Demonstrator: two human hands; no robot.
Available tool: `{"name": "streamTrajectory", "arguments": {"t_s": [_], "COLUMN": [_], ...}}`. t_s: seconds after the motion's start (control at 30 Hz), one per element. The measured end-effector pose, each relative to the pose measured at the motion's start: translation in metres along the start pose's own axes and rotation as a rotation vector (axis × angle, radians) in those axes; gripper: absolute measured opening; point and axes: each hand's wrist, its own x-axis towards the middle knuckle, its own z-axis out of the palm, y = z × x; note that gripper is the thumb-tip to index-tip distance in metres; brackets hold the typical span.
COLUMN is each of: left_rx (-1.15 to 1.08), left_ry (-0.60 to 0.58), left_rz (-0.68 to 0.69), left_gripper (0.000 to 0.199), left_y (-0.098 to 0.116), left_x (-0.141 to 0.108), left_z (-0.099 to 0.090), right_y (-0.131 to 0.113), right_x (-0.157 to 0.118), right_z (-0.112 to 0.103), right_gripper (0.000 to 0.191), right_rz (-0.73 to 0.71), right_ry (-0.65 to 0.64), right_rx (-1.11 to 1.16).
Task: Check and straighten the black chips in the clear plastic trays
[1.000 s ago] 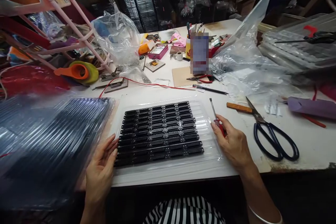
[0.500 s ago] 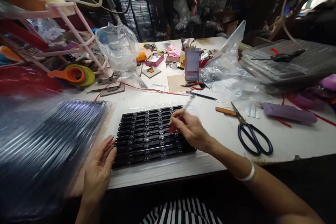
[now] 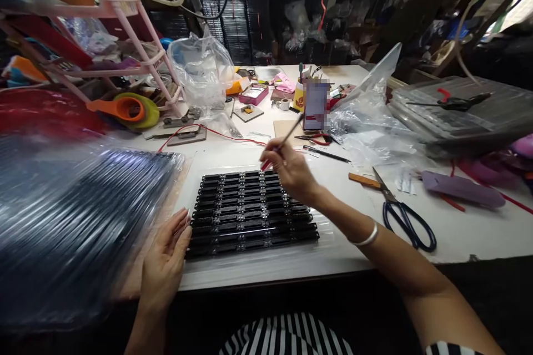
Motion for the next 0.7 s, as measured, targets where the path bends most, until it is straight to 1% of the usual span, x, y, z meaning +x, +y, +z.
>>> {"name": "streamTrajectory", "arguments": {"t_s": [0.03,0.1,0.2,0.27,0.37,0.43,0.47,0.53,0.6,0.7], "left_rx": [-0.003,-0.043,-0.17,-0.22,-0.192,-0.069,0.035,0.291,0.533,0.771], "left_ry": [0.015,0.047,0.083,0.078,0.045,0.018,0.001,-0.056,-0.149,-0.314], "left_rz": [-0.016,-0.071,-0.135,-0.136,-0.133,-0.106,-0.067,0.057,0.179,0.284], "left_gripper": [0.04,0.039,0.038,0.037,0.037,0.041,0.043,0.05,0.059,0.075], "left_y": [0.004,0.013,0.017,0.014,0.008,0.01,0.013,0.023,0.032,0.037], "left_x": [-0.001,-0.002,-0.001,0.0,-0.001,-0.004,-0.006,-0.01,-0.012,-0.012], "left_z": [0.0,0.0,0.001,0.001,-0.004,-0.01,-0.012,-0.016,-0.015,-0.01], "right_y": [0.0,0.007,0.033,0.05,0.063,0.063,0.062,0.061,0.062,0.069], "right_x": [-0.001,-0.004,-0.014,-0.022,-0.034,-0.038,-0.04,-0.04,-0.039,-0.037], "right_z": [-0.01,-0.028,-0.049,-0.057,-0.064,-0.065,-0.065,-0.065,-0.066,-0.065], "right_gripper": [0.037,0.039,0.033,0.025,0.019,0.02,0.02,0.021,0.022,0.023], "right_rz": [0.009,0.054,0.139,0.177,0.185,0.176,0.174,0.172,0.177,0.212], "right_ry": [0.072,0.211,0.398,0.448,0.431,0.413,0.402,0.386,0.368,0.35], "right_rx": [-0.024,-0.076,-0.1,-0.108,-0.138,-0.16,-0.172,-0.192,-0.2,-0.195]}}
